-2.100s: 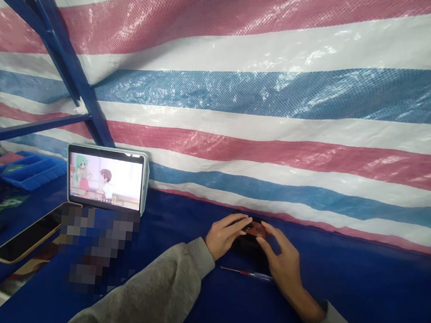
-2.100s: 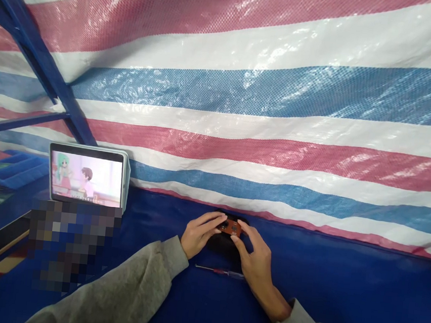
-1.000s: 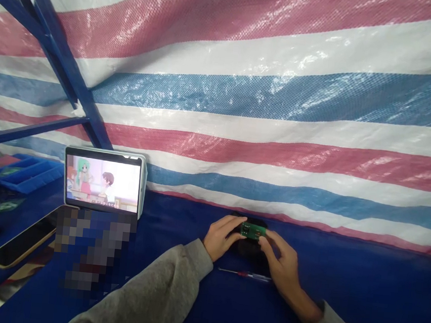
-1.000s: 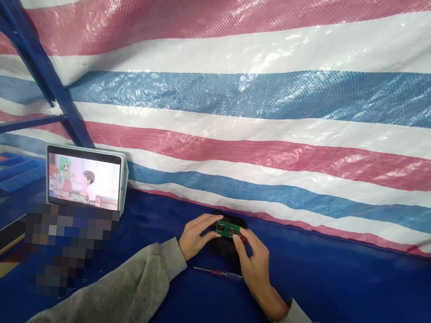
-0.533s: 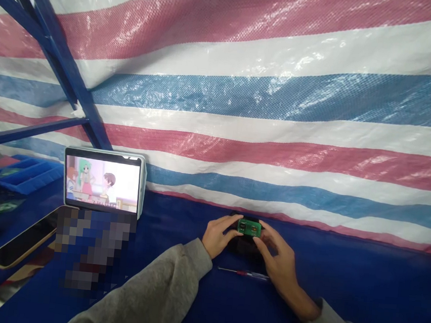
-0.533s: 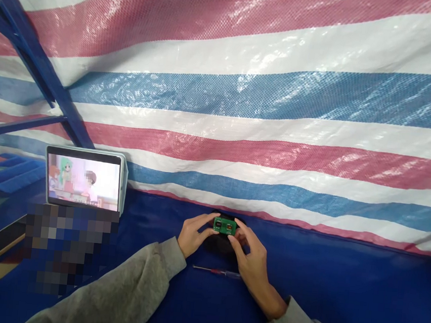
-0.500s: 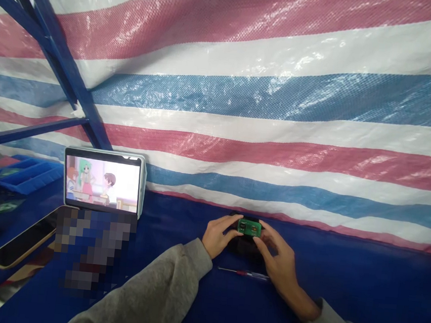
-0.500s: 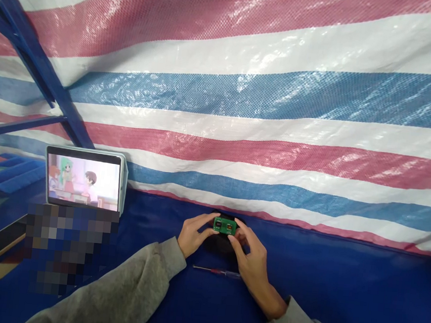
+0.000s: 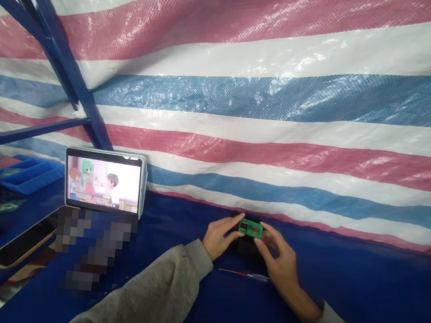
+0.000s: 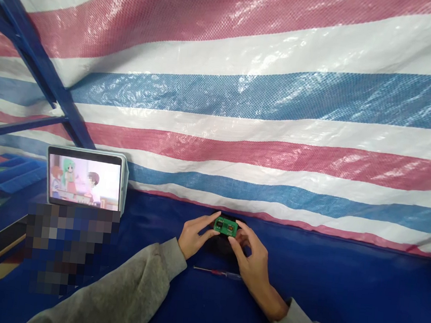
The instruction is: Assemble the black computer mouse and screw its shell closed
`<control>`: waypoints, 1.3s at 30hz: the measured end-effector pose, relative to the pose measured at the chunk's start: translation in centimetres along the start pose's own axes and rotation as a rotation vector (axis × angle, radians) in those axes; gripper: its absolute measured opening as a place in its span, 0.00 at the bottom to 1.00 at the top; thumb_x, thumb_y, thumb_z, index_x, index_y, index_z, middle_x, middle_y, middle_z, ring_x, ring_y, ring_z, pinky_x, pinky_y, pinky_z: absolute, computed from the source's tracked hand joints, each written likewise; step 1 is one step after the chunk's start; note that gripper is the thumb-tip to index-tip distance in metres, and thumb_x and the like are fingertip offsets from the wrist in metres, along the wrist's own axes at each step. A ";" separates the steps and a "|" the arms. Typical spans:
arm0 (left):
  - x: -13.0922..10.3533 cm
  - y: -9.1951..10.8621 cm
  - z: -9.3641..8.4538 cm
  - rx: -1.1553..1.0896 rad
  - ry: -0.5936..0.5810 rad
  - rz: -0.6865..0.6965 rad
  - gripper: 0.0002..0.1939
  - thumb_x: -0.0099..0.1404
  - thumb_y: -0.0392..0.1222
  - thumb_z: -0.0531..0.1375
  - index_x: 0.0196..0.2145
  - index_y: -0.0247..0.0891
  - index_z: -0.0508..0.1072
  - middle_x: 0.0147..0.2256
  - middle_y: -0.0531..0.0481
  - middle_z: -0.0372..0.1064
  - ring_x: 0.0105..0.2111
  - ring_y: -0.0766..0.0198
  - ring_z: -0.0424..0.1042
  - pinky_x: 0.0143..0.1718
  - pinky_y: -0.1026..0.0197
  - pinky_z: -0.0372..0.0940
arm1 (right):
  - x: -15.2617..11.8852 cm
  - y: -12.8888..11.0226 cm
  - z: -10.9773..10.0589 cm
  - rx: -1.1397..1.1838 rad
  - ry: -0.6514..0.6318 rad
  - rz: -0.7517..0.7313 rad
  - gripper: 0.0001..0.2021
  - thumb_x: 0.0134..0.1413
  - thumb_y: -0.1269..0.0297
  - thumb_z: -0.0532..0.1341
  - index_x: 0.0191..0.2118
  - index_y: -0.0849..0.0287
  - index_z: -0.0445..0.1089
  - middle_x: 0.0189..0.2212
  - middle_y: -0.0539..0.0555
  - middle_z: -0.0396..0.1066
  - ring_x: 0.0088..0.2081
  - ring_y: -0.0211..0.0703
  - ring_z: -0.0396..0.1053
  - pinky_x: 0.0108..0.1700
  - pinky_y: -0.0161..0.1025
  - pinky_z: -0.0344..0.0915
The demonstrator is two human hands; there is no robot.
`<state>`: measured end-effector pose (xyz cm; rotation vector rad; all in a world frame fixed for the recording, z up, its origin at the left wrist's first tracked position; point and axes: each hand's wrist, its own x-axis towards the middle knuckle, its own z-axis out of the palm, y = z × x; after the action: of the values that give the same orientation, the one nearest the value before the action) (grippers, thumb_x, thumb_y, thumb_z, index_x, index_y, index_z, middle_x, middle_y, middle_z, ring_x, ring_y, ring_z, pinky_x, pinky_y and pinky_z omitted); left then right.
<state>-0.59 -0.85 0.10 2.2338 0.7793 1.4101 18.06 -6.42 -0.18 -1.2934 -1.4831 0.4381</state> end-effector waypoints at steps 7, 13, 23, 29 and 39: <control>0.1 0.5 -0.1 -0.004 0.008 0.085 0.19 0.68 0.44 0.58 0.55 0.41 0.68 0.41 0.47 0.74 0.39 0.62 0.75 0.46 0.61 0.71 | 0.1 -0.5 -0.1 0.041 0.024 0.034 0.16 0.52 0.55 0.63 0.45 0.58 0.71 0.31 0.52 0.75 0.27 0.41 0.73 0.35 0.38 0.72; -0.1 0.1 0.0 0.077 -0.020 0.101 0.22 0.67 0.49 0.59 0.55 0.38 0.68 0.34 0.48 0.72 0.35 0.62 0.72 0.41 0.59 0.70 | 0.4 -0.9 -0.2 -0.022 0.046 0.033 0.12 0.54 0.54 0.60 0.34 0.58 0.73 0.24 0.51 0.73 0.25 0.40 0.70 0.32 0.37 0.69; 0.0 -0.1 0.1 0.132 -0.039 0.136 0.16 0.68 0.47 0.57 0.51 0.39 0.71 0.41 0.45 0.69 0.40 0.61 0.71 0.43 0.59 0.69 | 0.3 -0.9 -0.3 -0.053 -0.005 -0.002 0.15 0.59 0.55 0.56 0.26 0.57 0.70 0.17 0.47 0.63 0.21 0.37 0.63 0.28 0.34 0.61; -0.1 0.4 -0.6 0.259 -0.079 0.127 0.14 0.70 0.46 0.54 0.49 0.37 0.70 0.45 0.42 0.69 0.45 0.58 0.70 0.45 0.56 0.66 | 0.2 -0.8 -0.5 -0.042 -0.028 0.001 0.16 0.60 0.55 0.55 0.27 0.58 0.70 0.17 0.47 0.62 0.21 0.36 0.62 0.27 0.34 0.60; -1.5 0.9 -1.6 0.359 -0.206 0.144 0.12 0.65 0.42 0.53 0.42 0.35 0.71 0.38 0.43 0.72 0.35 0.58 0.72 0.37 0.56 0.63 | 0.2 -0.6 -0.8 -0.014 -0.003 0.055 0.16 0.62 0.55 0.51 0.35 0.58 0.72 0.18 0.47 0.63 0.20 0.36 0.63 0.25 0.34 0.60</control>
<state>-2.27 -2.46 0.29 2.7056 0.8703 1.1447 18.45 -6.78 0.69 -1.3473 -1.4582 0.4663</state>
